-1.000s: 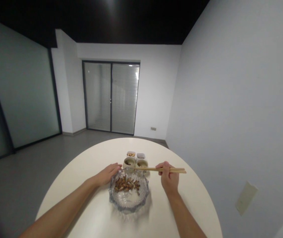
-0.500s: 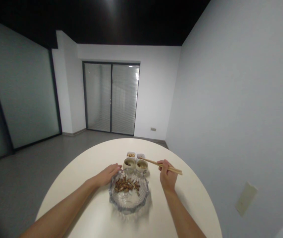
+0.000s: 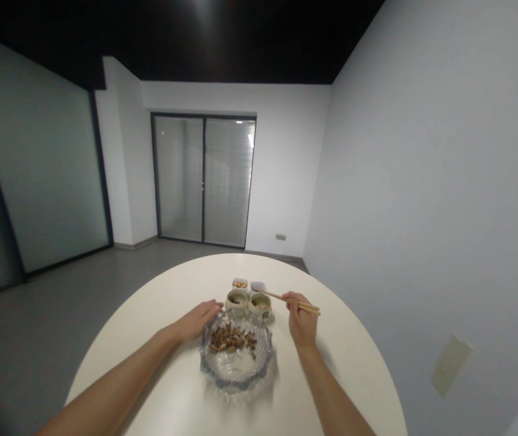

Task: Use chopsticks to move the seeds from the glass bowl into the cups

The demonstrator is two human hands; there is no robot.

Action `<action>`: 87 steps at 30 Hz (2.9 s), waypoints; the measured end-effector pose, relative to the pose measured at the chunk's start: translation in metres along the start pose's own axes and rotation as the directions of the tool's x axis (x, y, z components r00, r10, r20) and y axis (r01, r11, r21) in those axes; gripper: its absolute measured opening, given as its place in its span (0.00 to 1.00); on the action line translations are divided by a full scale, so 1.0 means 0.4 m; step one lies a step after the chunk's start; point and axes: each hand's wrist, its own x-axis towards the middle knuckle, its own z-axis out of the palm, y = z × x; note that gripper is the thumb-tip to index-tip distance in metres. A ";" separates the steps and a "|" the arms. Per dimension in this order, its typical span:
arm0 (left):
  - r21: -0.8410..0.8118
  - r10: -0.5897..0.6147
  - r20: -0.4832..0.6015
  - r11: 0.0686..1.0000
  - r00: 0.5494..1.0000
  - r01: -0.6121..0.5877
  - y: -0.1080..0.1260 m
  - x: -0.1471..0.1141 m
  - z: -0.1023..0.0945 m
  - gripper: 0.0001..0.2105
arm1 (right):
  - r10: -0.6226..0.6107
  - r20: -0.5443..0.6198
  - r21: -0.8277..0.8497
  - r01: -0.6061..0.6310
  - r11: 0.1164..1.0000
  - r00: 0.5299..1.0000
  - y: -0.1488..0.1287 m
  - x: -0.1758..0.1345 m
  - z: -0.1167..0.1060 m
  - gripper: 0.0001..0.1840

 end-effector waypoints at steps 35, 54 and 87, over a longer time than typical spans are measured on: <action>0.009 0.007 0.004 1.000 1.000 -0.007 0.006 -0.001 -0.006 0.30 | -0.097 0.467 0.200 0.002 0.980 0.879 -0.132 -0.067 0.018 0.40; -0.002 0.021 0.014 1.000 1.000 -0.021 0.015 -0.003 -0.011 0.29 | -0.072 0.490 0.218 -0.042 0.975 0.869 -0.144 -0.074 0.022 0.39; 0.021 0.004 0.020 1.000 1.000 -0.005 0.011 -0.004 -0.010 0.28 | -0.004 0.514 0.066 -0.034 0.997 0.858 -0.127 -0.010 -0.038 0.27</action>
